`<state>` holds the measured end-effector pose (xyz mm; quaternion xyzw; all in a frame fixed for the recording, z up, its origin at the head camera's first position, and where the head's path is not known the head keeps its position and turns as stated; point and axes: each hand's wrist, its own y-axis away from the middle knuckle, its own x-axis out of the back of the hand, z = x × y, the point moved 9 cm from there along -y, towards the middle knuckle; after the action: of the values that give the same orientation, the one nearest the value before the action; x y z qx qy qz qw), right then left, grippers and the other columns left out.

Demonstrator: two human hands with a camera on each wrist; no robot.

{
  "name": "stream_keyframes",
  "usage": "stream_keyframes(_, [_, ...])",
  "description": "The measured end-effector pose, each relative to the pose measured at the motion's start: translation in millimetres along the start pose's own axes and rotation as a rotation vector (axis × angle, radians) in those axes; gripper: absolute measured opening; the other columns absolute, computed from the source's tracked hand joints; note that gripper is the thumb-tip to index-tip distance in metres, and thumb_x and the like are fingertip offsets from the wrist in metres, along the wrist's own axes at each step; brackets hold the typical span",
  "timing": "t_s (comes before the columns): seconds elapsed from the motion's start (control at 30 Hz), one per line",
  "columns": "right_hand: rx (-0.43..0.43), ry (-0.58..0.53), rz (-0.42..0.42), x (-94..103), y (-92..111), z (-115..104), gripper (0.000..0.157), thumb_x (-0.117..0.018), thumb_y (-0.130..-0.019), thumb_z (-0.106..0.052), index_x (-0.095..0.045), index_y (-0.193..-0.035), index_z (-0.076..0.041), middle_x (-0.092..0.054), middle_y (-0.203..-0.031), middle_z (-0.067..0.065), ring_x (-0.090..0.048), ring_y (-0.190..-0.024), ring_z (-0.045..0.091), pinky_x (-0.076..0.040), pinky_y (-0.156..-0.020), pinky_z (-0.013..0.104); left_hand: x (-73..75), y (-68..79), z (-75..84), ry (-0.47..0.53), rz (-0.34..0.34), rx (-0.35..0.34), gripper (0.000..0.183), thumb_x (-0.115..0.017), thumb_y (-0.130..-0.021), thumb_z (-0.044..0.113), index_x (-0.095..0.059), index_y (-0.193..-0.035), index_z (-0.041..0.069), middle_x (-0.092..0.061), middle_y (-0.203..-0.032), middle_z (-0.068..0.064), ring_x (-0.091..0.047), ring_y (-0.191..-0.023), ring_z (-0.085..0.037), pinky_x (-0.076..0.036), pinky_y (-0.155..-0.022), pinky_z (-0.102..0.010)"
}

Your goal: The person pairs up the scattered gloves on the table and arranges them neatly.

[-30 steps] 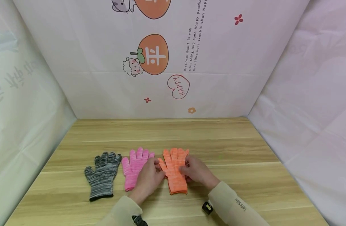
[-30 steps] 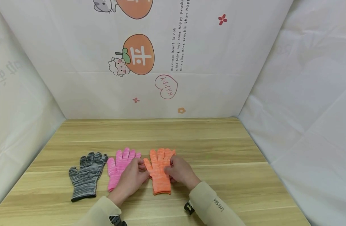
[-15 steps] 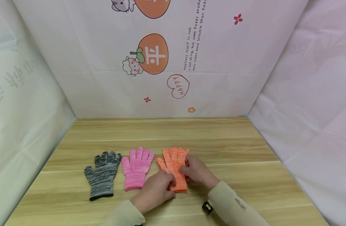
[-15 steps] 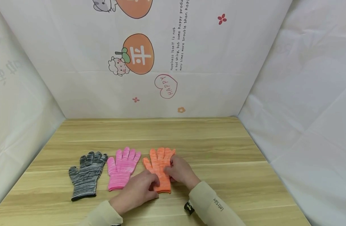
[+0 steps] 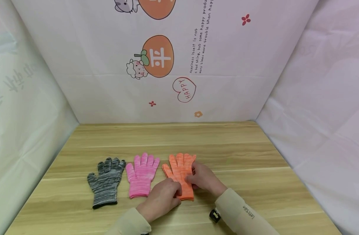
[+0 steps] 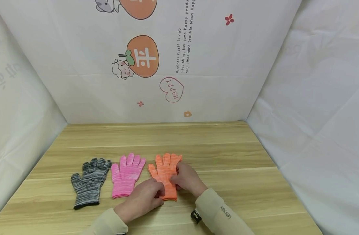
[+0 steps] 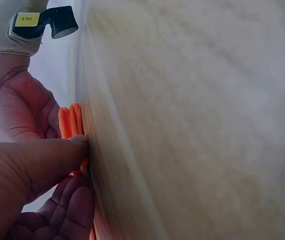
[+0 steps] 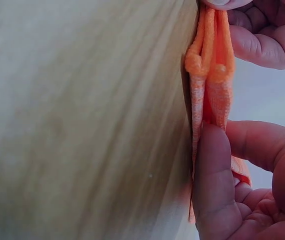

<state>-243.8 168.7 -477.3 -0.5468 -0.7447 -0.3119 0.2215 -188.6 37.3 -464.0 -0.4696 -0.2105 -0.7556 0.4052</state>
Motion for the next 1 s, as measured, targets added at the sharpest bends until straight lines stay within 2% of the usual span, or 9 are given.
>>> stream_keyframes(0.23, [0.004, 0.008, 0.002, -0.8, -1.2, -0.4, 0.021, -0.073, -0.086, -0.012, -0.053, -0.088, -0.007, -0.060, -0.080, 0.008, -0.063, -0.065, 0.020, -0.051, -0.056, 0.031, 5.5, 1.9, 6.9, -0.025, 0.029, -0.014, 0.014, -0.082, -0.082, 0.013, -0.071, -0.086, 0.021, -0.054, -0.076, 0.013, -0.046, -0.069, -0.003, -0.043, -0.062, -0.021])
stream_keyframes(0.4, [0.006, 0.018, 0.014, -0.8, -2.0, 0.3, 0.021, -0.073, -0.086, -0.010, -0.053, -0.087, -0.007, -0.060, -0.077, 0.007, -0.061, -0.062, 0.019, -0.048, -0.055, 0.031, 11.5, 0.0, 18.0, -0.038, 0.069, -0.082, 0.010, -0.081, -0.087, 0.014, -0.075, -0.094, 0.018, -0.062, -0.084, 0.009, -0.054, -0.075, -0.002, -0.049, -0.067, -0.021])
stream_keyframes(0.5, [0.011, 0.017, 0.018, -1.0, -2.4, 0.4, 0.020, -0.073, -0.086, -0.009, -0.053, -0.087, -0.007, -0.060, -0.077, 0.007, -0.061, -0.062, 0.019, -0.047, -0.055, 0.031, 9.6, -3.6, 21.2, -0.044, 0.061, -0.118, 0.008, -0.080, -0.091, 0.016, -0.077, -0.097, 0.017, -0.067, -0.089, 0.009, -0.059, -0.080, -0.002, -0.051, -0.071, -0.020])
stream_keyframes(0.57, [0.014, 0.011, 0.016, -1.6, -2.6, 0.5, 0.020, -0.073, -0.086, -0.009, -0.053, -0.086, -0.007, -0.059, -0.077, 0.007, -0.060, -0.062, 0.019, -0.047, -0.055, 0.031, 6.7, -6.1, 19.0, -0.032, 0.040, -0.112, 0.005, -0.078, -0.093, 0.017, -0.078, -0.098, 0.017, -0.068, -0.090, 0.010, -0.061, -0.083, -0.002, -0.053, -0.073, -0.021])
stream_keyframes(0.7, [0.010, -0.005, 0.005, -2.5, -3.3, 1.6, 0.020, -0.072, -0.086, -0.009, -0.053, -0.087, -0.006, -0.058, -0.078, 0.009, -0.060, -0.062, 0.020, -0.048, -0.055, 0.031, 1.8, -9.4, 7.8, 0.041, 0.001, -0.051, 0.008, -0.076, -0.094, 0.014, -0.081, -0.100, 0.017, -0.072, -0.093, 0.010, -0.065, -0.090, -0.005, -0.056, -0.081, -0.026])
stream_keyframes(0.87, [-0.003, -0.039, -0.015, -2.4, -4.1, 4.0, 0.019, -0.072, -0.087, -0.009, -0.054, -0.090, -0.006, -0.060, -0.081, 0.009, -0.063, -0.065, 0.021, -0.052, -0.057, 0.032, 1.4, -11.5, 2.0, 0.094, -0.007, -0.032, 0.014, -0.077, -0.092, 0.008, -0.081, -0.102, 0.016, -0.076, -0.099, 0.007, -0.069, -0.098, -0.010, -0.057, -0.088, -0.031])
stream_keyframes(1.0, [-0.014, -0.067, -0.027, -1.7, -5.2, 6.3, 0.020, -0.074, -0.090, -0.012, -0.055, -0.091, -0.006, -0.063, -0.083, 0.009, -0.066, -0.067, 0.019, -0.055, -0.059, 0.032, 0.7, -12.8, -0.5, 0.127, -0.011, -0.005, 0.015, -0.077, -0.090, 0.006, -0.079, -0.101, 0.016, -0.075, -0.098, 0.007, -0.068, -0.096, -0.008, -0.056, -0.086, -0.030])
